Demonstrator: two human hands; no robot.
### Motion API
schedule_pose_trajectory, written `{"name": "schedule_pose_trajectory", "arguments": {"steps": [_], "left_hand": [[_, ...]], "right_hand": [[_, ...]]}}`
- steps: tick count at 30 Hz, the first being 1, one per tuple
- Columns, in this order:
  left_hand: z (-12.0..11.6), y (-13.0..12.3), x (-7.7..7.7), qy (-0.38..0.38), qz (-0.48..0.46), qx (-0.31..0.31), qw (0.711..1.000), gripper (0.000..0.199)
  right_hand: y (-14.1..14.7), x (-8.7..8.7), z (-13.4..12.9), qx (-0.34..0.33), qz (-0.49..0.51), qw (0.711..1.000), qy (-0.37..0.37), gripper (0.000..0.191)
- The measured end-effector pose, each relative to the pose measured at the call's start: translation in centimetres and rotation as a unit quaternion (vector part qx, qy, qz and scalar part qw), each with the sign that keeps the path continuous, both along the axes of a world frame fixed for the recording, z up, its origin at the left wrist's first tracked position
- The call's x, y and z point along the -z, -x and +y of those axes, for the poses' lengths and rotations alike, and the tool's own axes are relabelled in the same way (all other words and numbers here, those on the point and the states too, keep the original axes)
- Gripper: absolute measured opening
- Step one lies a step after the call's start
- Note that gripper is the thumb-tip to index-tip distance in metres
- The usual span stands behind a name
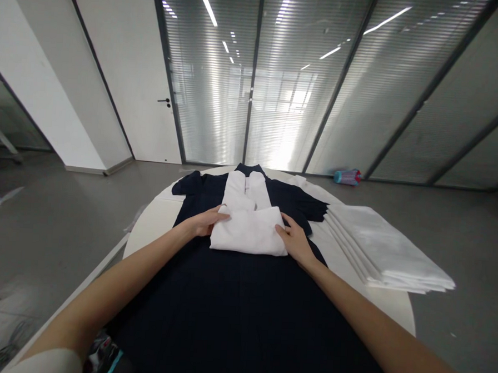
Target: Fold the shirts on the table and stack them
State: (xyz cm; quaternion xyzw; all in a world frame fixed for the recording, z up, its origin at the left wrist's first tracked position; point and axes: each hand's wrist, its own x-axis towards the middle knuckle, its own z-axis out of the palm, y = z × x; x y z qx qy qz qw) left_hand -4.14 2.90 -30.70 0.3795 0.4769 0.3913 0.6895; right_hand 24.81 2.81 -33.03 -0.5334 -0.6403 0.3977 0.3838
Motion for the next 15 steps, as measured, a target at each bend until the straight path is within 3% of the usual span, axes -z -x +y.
{"name": "schedule_pose_trajectory", "arguments": {"steps": [3, 7, 11, 13, 15], "left_hand": [[0.5, 0.0, 0.5, 0.030, 0.037, 0.017, 0.999, 0.065], [0.7, 0.0, 0.6, 0.030, 0.034, 0.023, 0.999, 0.079], [-0.1, -0.1, 0.3, 0.038, 0.016, -0.053, 0.998, 0.095], [-0.8, -0.2, 0.0, 0.046, 0.014, -0.077, 0.996, 0.090], [-1.8, -0.1, -0.2, 0.043, 0.011, -0.061, 0.997, 0.079]], "right_hand": [[0.2, 0.1, 0.4, 0.018, -0.015, 1.000, 0.017, 0.056], [0.3, -0.1, 0.7, 0.020, -0.017, 0.999, 0.028, 0.053], [0.2, -0.2, 0.7, 0.022, -0.028, 0.999, 0.035, 0.053], [0.2, -0.1, 0.7, 0.023, -0.038, 0.998, 0.033, 0.052], [0.3, -0.1, 0.7, 0.018, -0.050, 0.998, 0.030, 0.051]]}}
